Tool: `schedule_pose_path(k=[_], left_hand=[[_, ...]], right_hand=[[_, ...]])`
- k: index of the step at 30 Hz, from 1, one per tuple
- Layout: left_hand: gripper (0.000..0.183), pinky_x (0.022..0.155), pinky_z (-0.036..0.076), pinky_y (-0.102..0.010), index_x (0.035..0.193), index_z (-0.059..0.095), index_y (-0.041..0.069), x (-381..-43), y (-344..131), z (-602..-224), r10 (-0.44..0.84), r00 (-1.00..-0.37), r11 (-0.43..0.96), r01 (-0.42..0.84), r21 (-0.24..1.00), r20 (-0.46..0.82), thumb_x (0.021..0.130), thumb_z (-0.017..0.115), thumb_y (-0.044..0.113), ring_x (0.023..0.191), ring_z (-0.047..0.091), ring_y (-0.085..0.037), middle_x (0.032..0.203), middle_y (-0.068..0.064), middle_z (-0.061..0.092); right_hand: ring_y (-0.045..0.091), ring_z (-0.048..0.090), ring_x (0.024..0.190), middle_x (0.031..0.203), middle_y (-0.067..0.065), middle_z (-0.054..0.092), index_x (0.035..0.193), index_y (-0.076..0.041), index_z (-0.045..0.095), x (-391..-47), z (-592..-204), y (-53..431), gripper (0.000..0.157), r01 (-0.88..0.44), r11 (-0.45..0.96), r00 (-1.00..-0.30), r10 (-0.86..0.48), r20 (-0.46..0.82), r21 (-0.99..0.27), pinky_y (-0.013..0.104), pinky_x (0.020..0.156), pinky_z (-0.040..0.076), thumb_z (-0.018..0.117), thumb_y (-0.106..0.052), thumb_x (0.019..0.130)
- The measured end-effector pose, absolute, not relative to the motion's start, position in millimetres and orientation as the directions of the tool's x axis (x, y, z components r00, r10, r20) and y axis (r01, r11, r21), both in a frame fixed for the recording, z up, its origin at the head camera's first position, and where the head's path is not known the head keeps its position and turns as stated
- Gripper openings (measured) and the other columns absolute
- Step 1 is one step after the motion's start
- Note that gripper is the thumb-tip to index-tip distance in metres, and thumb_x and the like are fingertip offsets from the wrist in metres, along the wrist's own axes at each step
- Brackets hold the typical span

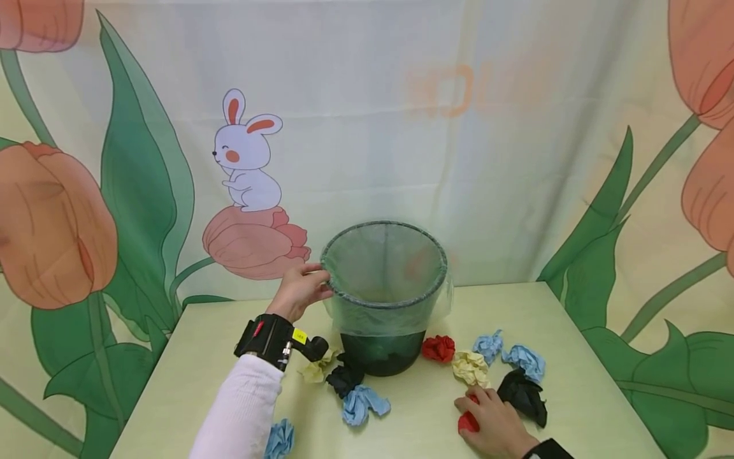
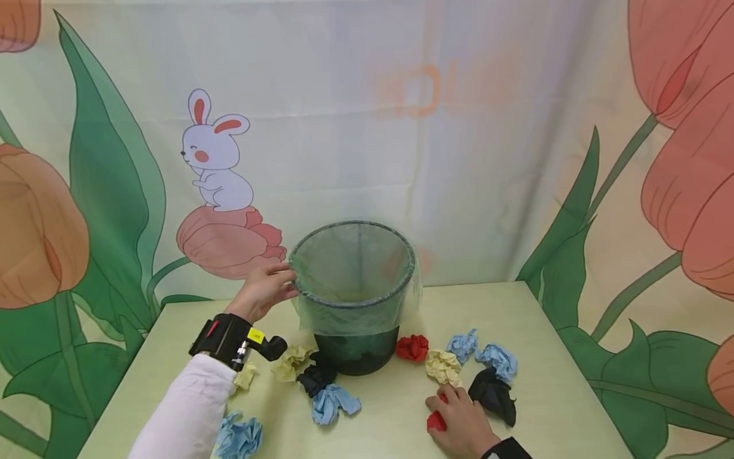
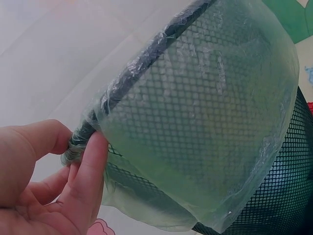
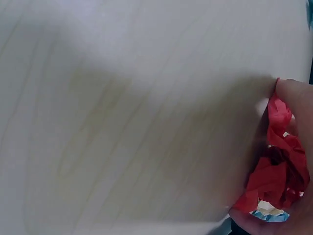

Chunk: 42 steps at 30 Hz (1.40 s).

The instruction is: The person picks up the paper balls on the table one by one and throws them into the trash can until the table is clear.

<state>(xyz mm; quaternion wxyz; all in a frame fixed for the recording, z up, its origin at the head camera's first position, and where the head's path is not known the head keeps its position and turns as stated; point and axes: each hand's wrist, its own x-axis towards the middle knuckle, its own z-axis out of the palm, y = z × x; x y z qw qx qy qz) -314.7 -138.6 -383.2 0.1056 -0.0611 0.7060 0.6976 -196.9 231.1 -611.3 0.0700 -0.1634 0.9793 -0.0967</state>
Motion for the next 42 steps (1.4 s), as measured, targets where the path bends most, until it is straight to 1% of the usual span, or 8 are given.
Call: schedule_pose_path(k=[7, 13, 17, 23, 27, 33, 38, 42], left_hand=[[0.056, 0.075, 0.055, -0.023, 0.142, 0.031, 0.004, -315, -139, -380, 0.045, -0.97, 0.033, -0.238, 0.971, -0.239, 0.09, 0.052, 0.009, 0.091, 0.055, -0.019, 0.134, -0.016, 0.042], [0.056, 0.076, 0.055, -0.023, 0.142, 0.031, 0.004, -316, -138, -379, 0.044, -0.969, 0.03, -0.243, 0.97, -0.244, 0.09, 0.052, 0.009, 0.096, 0.055, -0.02, 0.135, -0.016, 0.042], [0.055, 0.076, 0.054, -0.024, 0.141, 0.032, 0.005, -316, -136, -379, 0.045, -0.968, 0.026, -0.247, 0.969, -0.248, 0.09, 0.052, 0.01, 0.098, 0.055, -0.021, 0.135, -0.016, 0.043], [0.055, 0.075, 0.055, -0.024, 0.141, 0.033, 0.004, -315, -135, -380, 0.044, -0.967, 0.031, -0.251, 0.967, -0.253, 0.09, 0.052, 0.01, 0.09, 0.058, -0.018, 0.132, -0.016, 0.045], [0.054, 0.075, 0.055, -0.024, 0.141, 0.033, 0.004, -315, -135, -380, 0.043, -0.968, 0.031, -0.248, 0.968, -0.249, 0.09, 0.052, 0.009, 0.091, 0.057, -0.018, 0.132, -0.016, 0.045], [0.054, 0.076, 0.055, -0.024, 0.141, 0.033, 0.004, -314, -135, -381, 0.041, -0.968, 0.028, -0.245, 0.969, -0.246, 0.09, 0.052, 0.009, 0.092, 0.056, -0.019, 0.132, -0.016, 0.045], [0.054, 0.076, 0.055, -0.024, 0.141, 0.033, 0.004, -314, -136, -381, 0.037, -0.969, 0.029, -0.245, 0.969, -0.246, 0.09, 0.052, 0.009, 0.092, 0.055, -0.019, 0.131, -0.016, 0.045], [0.055, 0.077, 0.055, -0.025, 0.141, 0.032, 0.004, -314, -137, -382, 0.037, -0.969, 0.033, -0.243, 0.969, -0.244, 0.09, 0.052, 0.01, 0.095, 0.055, -0.02, 0.132, -0.016, 0.044]], right_hand=[[0.02, 0.043, 0.086, 0.099, -0.002, 0.047, 0.102, -0.029, 0.059, -199, -608, 227, 0.028, -0.344, 0.925, -0.936, -0.351, -0.016, -0.162, 0.03, 0.055, 0.039, 0.069, -0.033, 0.077], [0.018, 0.04, 0.076, 0.088, -0.004, 0.041, 0.096, -0.028, 0.057, -203, -607, 225, 0.026, -0.362, 0.918, -0.932, -0.36, 0.043, -0.161, 0.025, 0.049, 0.034, 0.07, -0.022, 0.075], [0.018, 0.039, 0.074, 0.086, -0.003, 0.04, 0.091, -0.028, 0.055, -205, -610, 225, 0.026, -0.356, 0.914, -0.934, -0.357, 0.031, -0.196, 0.024, 0.05, 0.033, 0.073, -0.019, 0.073], [0.014, 0.036, 0.068, 0.08, -0.005, 0.036, 0.081, -0.026, 0.051, -206, -615, 225, 0.026, -0.399, 0.896, -0.916, -0.397, 0.049, -0.197, 0.023, 0.053, 0.029, 0.072, -0.013, 0.073], [0.012, 0.034, 0.067, 0.078, -0.006, 0.035, 0.079, -0.024, 0.05, -205, -614, 223, 0.026, -0.42, 0.885, -0.907, -0.419, 0.049, -0.202, 0.022, 0.054, 0.028, 0.072, -0.011, 0.073], [0.011, 0.035, 0.065, 0.075, -0.006, 0.037, 0.079, -0.022, 0.052, -206, -606, 221, 0.023, -0.434, 0.875, -0.899, -0.437, 0.04, -0.212, 0.022, 0.055, 0.029, 0.071, -0.011, 0.074], [0.012, 0.039, 0.065, 0.077, -0.006, 0.041, 0.083, -0.021, 0.054, -210, -594, 220, 0.019, -0.409, 0.89, -0.911, -0.412, 0.029, -0.2, 0.024, 0.053, 0.033, 0.071, -0.016, 0.077], [0.013, 0.039, 0.065, 0.078, -0.005, 0.042, 0.086, -0.02, 0.056, -214, -583, 221, 0.019, -0.409, 0.895, -0.911, -0.41, 0.035, -0.177, 0.024, 0.05, 0.033, 0.072, -0.017, 0.077]])
